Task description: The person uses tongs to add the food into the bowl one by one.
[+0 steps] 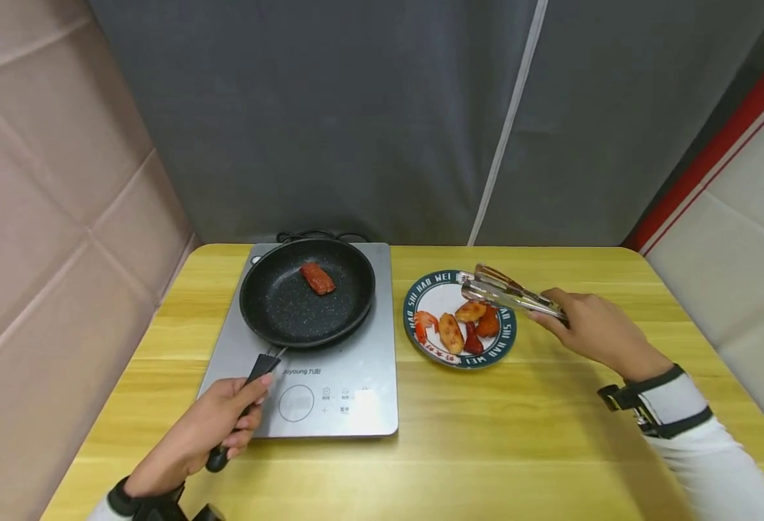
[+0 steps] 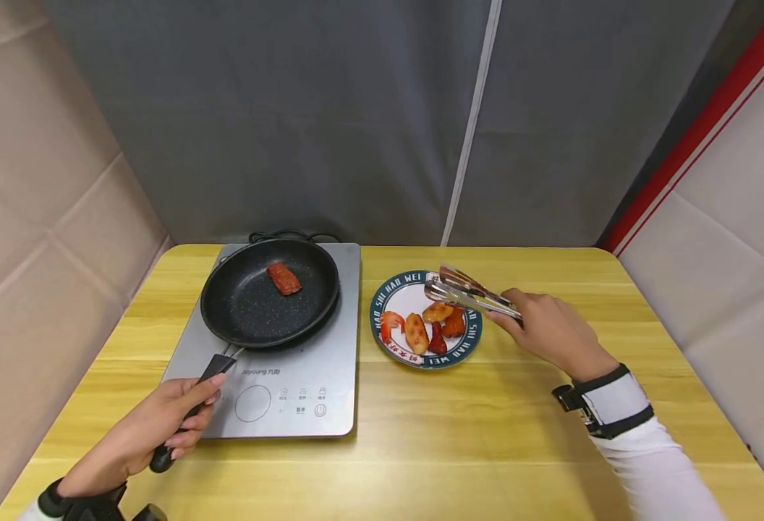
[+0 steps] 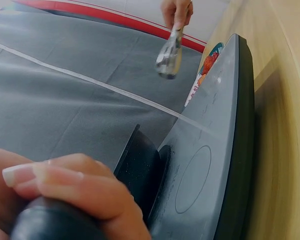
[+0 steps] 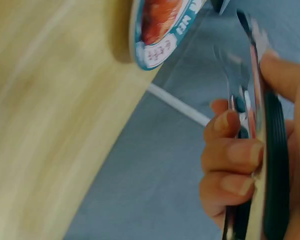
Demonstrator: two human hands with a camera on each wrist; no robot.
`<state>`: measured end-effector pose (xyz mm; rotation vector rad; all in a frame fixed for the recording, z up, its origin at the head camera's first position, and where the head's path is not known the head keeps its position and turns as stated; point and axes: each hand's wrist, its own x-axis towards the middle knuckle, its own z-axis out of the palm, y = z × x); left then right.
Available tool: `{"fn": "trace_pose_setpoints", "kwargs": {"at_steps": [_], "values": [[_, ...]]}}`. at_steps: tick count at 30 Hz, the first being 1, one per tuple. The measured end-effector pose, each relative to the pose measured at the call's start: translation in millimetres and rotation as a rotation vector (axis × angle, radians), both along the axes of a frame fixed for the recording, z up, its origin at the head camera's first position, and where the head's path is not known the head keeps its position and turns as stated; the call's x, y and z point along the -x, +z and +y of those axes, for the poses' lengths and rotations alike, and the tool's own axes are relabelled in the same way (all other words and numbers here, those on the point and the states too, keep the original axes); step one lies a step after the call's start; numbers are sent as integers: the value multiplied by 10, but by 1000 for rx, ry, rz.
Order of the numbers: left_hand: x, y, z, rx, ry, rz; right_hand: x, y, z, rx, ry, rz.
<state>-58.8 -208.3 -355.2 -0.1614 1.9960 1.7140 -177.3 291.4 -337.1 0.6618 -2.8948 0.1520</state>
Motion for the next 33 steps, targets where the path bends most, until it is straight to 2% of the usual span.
{"fn": "trace_pose_setpoints", "kwargs": {"at_steps": [6, 11, 16, 21, 26, 33], "values": [[-6, -28, 2, -8, 6, -21, -171, -124, 234, -28, -18, 7], [-9, -45, 1, -17, 4, -17, -306, -119, 310, -32, -86, -31], [-2, -34, -11, -19, -3, -13, -457, -91, 194, 19, -182, -103], [9, -20, -23, -8, -15, -7, -591, -147, -15, 33, -239, -122], [24, -18, -21, -11, -13, -1, -665, -222, -177, 24, -273, -78], [13, -16, -27, -20, -3, -5, -709, -300, -369, -32, -285, 103]]}}
